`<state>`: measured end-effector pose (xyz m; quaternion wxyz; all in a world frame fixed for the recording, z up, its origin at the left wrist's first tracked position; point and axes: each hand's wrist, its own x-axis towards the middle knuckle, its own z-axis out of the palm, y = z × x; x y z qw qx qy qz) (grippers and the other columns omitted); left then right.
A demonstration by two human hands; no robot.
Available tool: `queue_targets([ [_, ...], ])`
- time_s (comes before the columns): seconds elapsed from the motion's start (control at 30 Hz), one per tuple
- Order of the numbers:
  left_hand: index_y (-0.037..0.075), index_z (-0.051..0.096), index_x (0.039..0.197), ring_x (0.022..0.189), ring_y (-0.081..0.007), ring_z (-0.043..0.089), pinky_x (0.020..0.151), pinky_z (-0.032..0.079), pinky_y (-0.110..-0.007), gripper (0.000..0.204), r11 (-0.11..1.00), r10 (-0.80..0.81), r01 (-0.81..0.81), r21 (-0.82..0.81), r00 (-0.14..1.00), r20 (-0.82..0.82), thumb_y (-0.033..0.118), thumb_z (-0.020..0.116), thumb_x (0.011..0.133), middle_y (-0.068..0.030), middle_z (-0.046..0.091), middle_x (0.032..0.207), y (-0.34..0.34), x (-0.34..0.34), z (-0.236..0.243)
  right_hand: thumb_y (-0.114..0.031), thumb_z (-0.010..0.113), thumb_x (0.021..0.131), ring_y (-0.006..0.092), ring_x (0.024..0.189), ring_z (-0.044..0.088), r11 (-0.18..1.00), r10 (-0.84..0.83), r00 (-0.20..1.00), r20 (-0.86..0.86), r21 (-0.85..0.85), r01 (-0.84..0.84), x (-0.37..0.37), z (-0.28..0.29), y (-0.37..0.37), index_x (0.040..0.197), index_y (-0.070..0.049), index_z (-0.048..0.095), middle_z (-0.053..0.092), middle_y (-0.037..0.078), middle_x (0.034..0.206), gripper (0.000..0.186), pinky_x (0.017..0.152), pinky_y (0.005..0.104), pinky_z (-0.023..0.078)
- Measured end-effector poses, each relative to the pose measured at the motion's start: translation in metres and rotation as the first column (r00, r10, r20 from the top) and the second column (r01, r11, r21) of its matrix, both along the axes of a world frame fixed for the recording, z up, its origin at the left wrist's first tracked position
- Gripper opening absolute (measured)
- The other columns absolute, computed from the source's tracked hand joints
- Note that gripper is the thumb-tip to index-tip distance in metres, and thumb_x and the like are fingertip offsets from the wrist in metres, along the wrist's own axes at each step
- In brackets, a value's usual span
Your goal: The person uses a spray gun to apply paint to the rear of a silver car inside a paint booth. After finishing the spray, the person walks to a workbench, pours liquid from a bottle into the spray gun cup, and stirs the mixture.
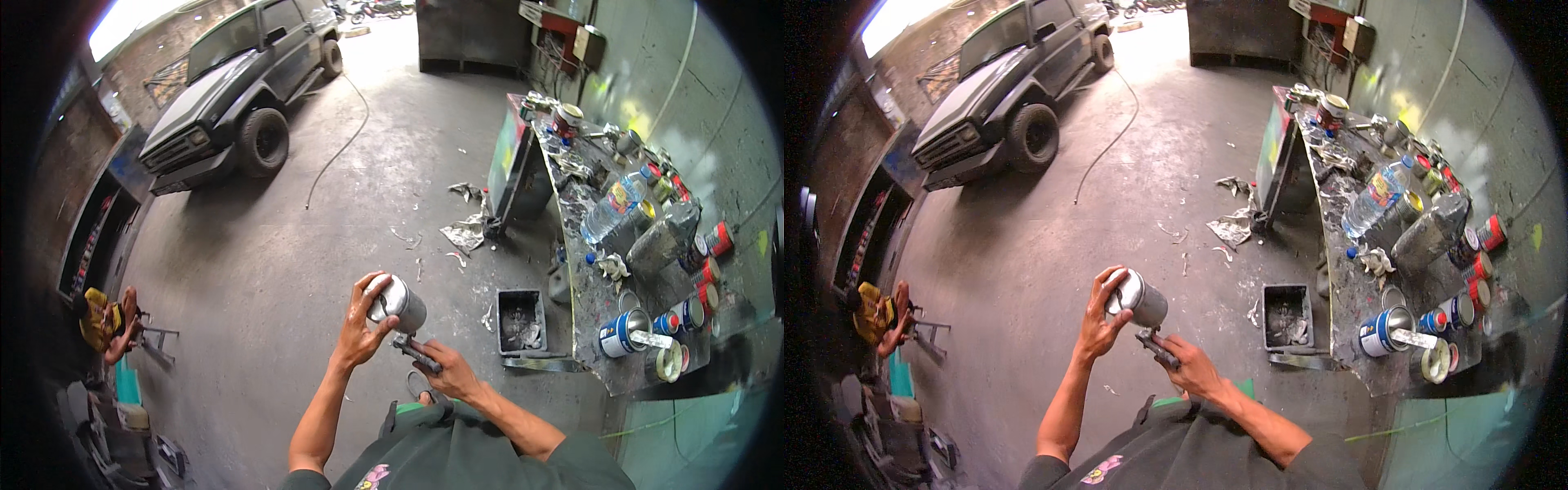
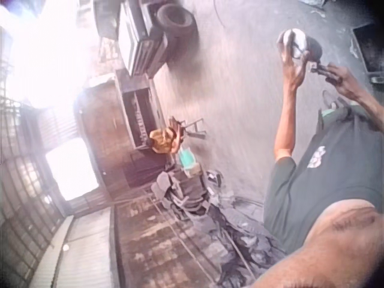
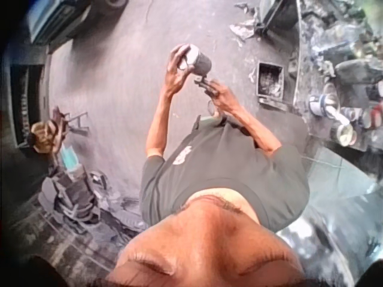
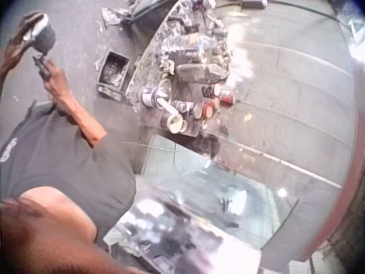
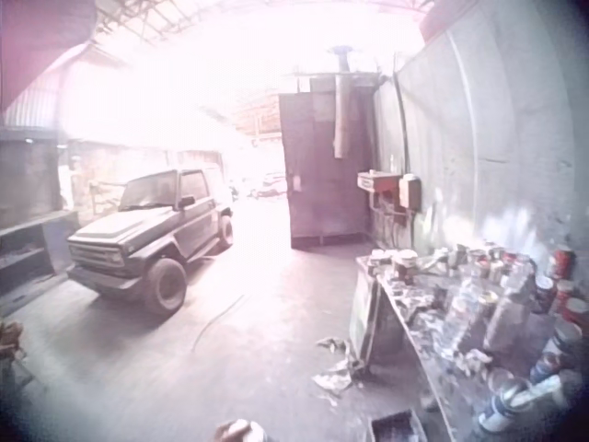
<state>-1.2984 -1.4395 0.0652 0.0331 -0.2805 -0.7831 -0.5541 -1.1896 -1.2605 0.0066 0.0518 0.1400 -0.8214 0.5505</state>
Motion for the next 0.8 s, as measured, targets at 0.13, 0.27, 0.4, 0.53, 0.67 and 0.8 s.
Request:
queue_targets([
  [0.13, 0.006, 0.05, 0.132, 0.123, -0.0325, 0.046, 0.101, 0.039, -0.042, 0.065, 0.999, -0.022, 0.024, 0.046, 0.999, -0.05, 0.046, 0.065, 0.083, -0.0161, 0.043, 0.133, 0.004, -0.053, -0.013, -0.007, 0.064, 0.082, 0.0361, 0.077, 0.058, 0.997, -0.069, 0.997, -0.019, 0.031, 0.07, -0.041, 0.001, -0.009, 0.12, -0.004, 0.056, 0.055, 0.014, 0.094, 0.039, 0.064, 0.0418, 0.047],
  [0.27, 0.004, 0.052, 0.127, 0.122, -0.0321, 0.046, 0.101, 0.039, -0.042, 0.059, 0.994, -0.077, 0.078, 0.081, 0.997, -0.021, 0.041, 0.065, 0.084, -0.0165, 0.046, 0.131, 0.024, -0.097, -0.007, -0.004, 0.063, 0.08, 0.0369, 0.079, 0.059, 0.99, -0.115, 0.993, -0.024, 0.077, 0.117, -0.079, -0.004, 0.002, 0.121, -0.004, 0.055, 0.055, 0.014, 0.096, 0.041, 0.065, 0.0431, 0.047],
  [0.4, 0.004, 0.056, 0.114, 0.112, -0.0346, 0.052, 0.095, 0.043, -0.043, 0.041, 0.997, -0.019, 0.004, -0.075, 0.982, -0.19, 0.025, 0.066, 0.08, -0.0181, 0.053, 0.122, 0.053, -0.138, -0.001, -0.002, 0.062, 0.08, 0.0371, 0.079, 0.059, 0.981, -0.168, 0.985, -0.048, 0.092, 0.172, -0.114, -0.016, 0.011, 0.123, -0.004, 0.054, 0.055, 0.015, 0.095, 0.045, 0.065, 0.0436, 0.047],
  [0.53, 0.006, 0.058, 0.111, 0.102, -0.0367, 0.055, 0.086, 0.045, -0.046, 0.035, 0.903, -0.024, -0.1, -0.419, 0.959, -0.283, 0.019, 0.064, 0.079, -0.018, 0.056, 0.108, 0.101, -0.177, 0.019, 0.001, 0.058, 0.076, 0.0399, 0.083, 0.059, 0.972, -0.188, 0.982, 0.0, 0.142, 0.186, -0.155, -0.015, 0.04, 0.125, -0.006, 0.05, 0.054, 0.015, 0.102, 0.05, 0.071, 0.0481, 0.05],
  [0.67, 0.004, 0.064, 0.1, 0.101, -0.0328, 0.057, 0.085, 0.045, -0.044, 0.026, 0.752, -0.184, 0.058, -0.657, 0.975, -0.125, 0.022, 0.062, 0.082, -0.015, 0.061, 0.103, 0.145, -0.237, 0.044, 0.0, 0.057, 0.075, 0.0398, 0.082, 0.06, 0.955, -0.189, 0.982, 0.003, 0.234, 0.183, -0.203, -0.011, 0.087, 0.124, -0.007, 0.051, 0.055, 0.013, 0.102, 0.05, 0.07, 0.0489, 0.05],
  [0.8, 0.003, 0.069, 0.088, 0.093, -0.0335, 0.064, 0.085, 0.049, -0.043, 0.037, 0.414, -0.398, 0.118, -0.903, 0.915, -0.063, 0.037, 0.051, 0.089, -0.0181, 0.068, 0.093, 0.21, -0.306, 0.039, -0.001, 0.054, 0.076, 0.0387, 0.082, 0.061, 0.932, -0.192, 0.981, -0.005, 0.313, 0.184, -0.251, -0.017, 0.132, 0.124, -0.008, 0.051, 0.055, 0.012, 0.104, 0.049, 0.069, 0.0489, 0.051],
])
